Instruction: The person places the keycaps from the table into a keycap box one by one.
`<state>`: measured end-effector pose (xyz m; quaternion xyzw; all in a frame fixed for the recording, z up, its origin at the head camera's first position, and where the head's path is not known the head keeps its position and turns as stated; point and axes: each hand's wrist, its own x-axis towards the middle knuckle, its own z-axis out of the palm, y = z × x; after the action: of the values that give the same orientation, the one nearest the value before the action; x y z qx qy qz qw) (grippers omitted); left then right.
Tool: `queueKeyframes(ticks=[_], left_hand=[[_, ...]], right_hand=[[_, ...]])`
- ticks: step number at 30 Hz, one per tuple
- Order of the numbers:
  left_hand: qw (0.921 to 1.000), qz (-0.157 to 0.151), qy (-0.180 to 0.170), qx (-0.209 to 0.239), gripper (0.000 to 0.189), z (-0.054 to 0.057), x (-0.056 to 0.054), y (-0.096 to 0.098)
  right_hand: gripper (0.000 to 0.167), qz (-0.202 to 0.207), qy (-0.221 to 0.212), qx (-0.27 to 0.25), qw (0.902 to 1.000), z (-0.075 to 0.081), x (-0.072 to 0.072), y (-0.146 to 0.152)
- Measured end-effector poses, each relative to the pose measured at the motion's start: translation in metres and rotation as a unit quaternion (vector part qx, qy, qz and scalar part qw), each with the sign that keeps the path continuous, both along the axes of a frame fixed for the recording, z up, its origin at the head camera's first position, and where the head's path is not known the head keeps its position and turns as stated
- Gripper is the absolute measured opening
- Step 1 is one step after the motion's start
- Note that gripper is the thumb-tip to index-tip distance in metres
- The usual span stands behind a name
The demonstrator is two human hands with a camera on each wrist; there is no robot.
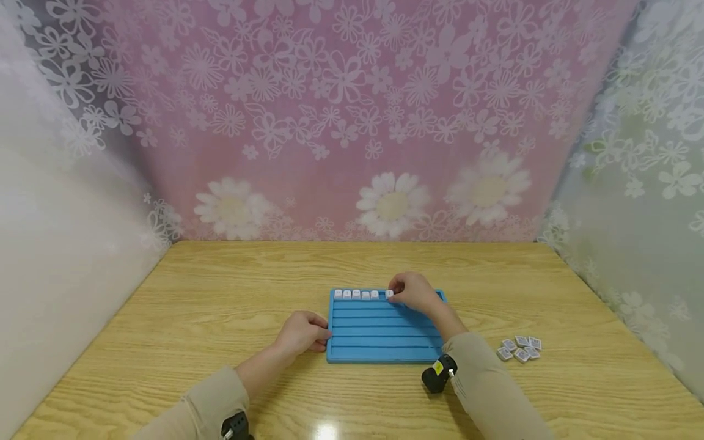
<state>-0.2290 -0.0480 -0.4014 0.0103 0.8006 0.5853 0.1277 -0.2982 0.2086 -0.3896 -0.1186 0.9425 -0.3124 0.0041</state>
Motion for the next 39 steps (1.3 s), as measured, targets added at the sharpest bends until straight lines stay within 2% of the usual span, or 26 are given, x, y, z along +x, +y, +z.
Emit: queueKeyframes(ticks=[6,16,27,39], left_hand=[[0.9999,-0.004,0.002,0.01,0.022,0.001,0.002,0.0],[1.0,-0.003,-0.005,0.002,0.023,0.004,0.0,0.0],[1.0,-0.007,-0.005,0.004,0.023,0.002,0.001,0.0],[0.9999,-0.008,-0.008,0.006,0.022,0.0,0.0,0.0]], right_hand=[[0.013,-0.003,-0.007,0.013,0.9999,0.001,0.0,-0.001],[0.013,0.004,-0.012,0.014,0.9998,0.007,-0.001,-0.004],[0.013,0.003,-0.012,0.013,0.9998,0.001,-0.002,-0.004],[0.013,-0.007,-0.01,-0.012,0.9999,-0.003,-0.001,-0.007]])
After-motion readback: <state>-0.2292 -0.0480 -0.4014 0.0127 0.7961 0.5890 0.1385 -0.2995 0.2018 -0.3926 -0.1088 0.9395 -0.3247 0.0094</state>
